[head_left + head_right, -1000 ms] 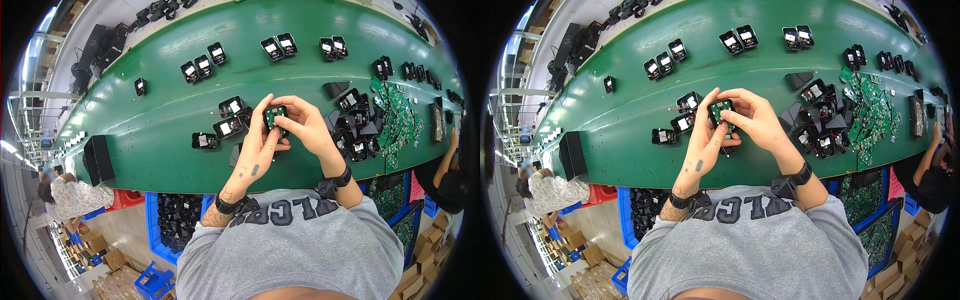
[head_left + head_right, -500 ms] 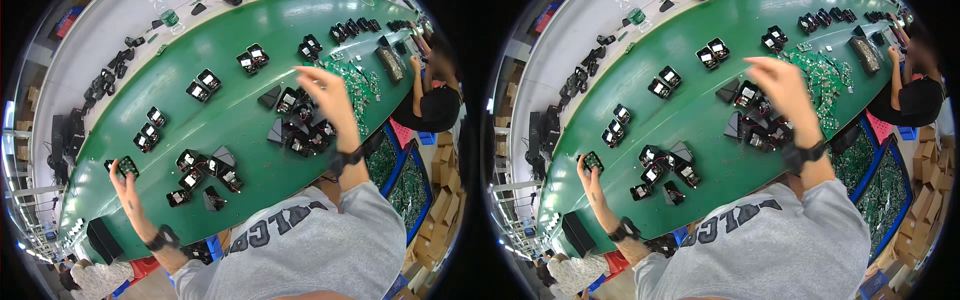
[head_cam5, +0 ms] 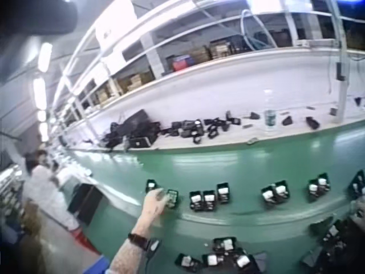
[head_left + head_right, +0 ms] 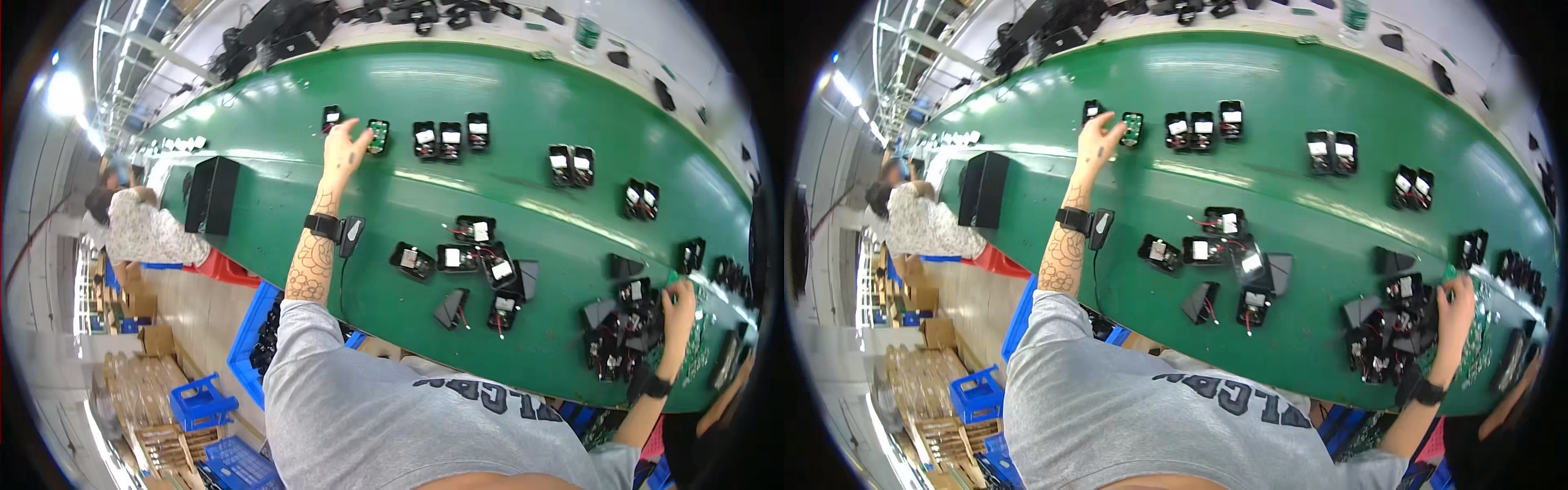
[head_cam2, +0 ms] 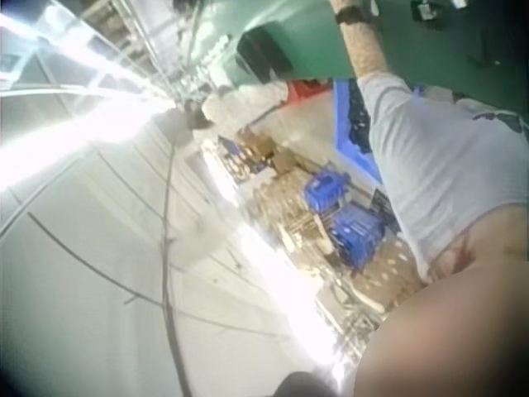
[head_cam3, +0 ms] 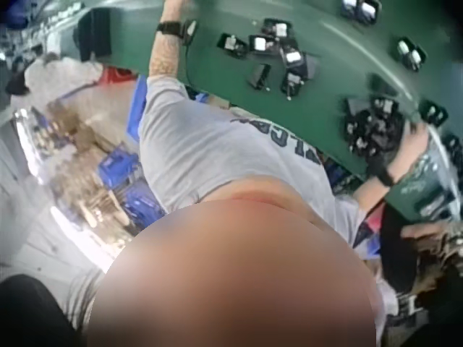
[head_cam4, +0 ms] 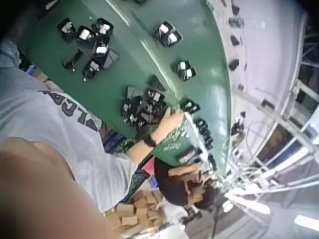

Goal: The worker is assembling electronic circuit boards and components into black plastic casings at a factory assembly line station.

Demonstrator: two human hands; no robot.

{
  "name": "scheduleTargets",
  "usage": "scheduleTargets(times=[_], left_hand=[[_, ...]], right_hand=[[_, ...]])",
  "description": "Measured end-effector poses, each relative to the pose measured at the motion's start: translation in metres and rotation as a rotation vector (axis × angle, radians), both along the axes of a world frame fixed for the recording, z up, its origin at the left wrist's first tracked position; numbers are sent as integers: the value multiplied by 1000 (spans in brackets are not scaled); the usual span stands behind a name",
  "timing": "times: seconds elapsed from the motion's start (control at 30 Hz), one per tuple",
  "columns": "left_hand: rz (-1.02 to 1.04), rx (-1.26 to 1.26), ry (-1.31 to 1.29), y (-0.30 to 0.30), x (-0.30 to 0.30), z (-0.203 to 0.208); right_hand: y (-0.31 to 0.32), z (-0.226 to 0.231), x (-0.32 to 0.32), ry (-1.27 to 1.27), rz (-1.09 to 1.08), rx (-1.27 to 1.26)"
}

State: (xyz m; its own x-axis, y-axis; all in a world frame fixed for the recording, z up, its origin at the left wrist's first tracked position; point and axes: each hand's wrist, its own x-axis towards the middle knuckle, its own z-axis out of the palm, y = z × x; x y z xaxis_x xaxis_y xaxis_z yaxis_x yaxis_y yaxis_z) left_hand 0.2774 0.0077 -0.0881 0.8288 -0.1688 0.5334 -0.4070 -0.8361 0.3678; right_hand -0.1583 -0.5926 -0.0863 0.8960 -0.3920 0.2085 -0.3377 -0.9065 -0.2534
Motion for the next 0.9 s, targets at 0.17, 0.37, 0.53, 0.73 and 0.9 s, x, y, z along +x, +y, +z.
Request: scheduleTargets(times=[0.17, 0.37, 0.53, 0.73, 0.9], left_hand=[[268, -516, -127, 98, 88, 6], [-89, -430, 902, 74, 91, 17], [-195, -845, 750, 74, 46, 27], [-501, -1479, 780, 45, -131, 65], [-681, -1513, 1044, -9, -270, 84]], right_hand=[[-19, -8, 11, 14, -112, 96], [-31, -10, 1, 40, -130, 147], [-38, 0, -10, -61, -18, 237], [75, 72, -17, -405, 77, 665], [259, 79, 7, -25, 269, 1049]])
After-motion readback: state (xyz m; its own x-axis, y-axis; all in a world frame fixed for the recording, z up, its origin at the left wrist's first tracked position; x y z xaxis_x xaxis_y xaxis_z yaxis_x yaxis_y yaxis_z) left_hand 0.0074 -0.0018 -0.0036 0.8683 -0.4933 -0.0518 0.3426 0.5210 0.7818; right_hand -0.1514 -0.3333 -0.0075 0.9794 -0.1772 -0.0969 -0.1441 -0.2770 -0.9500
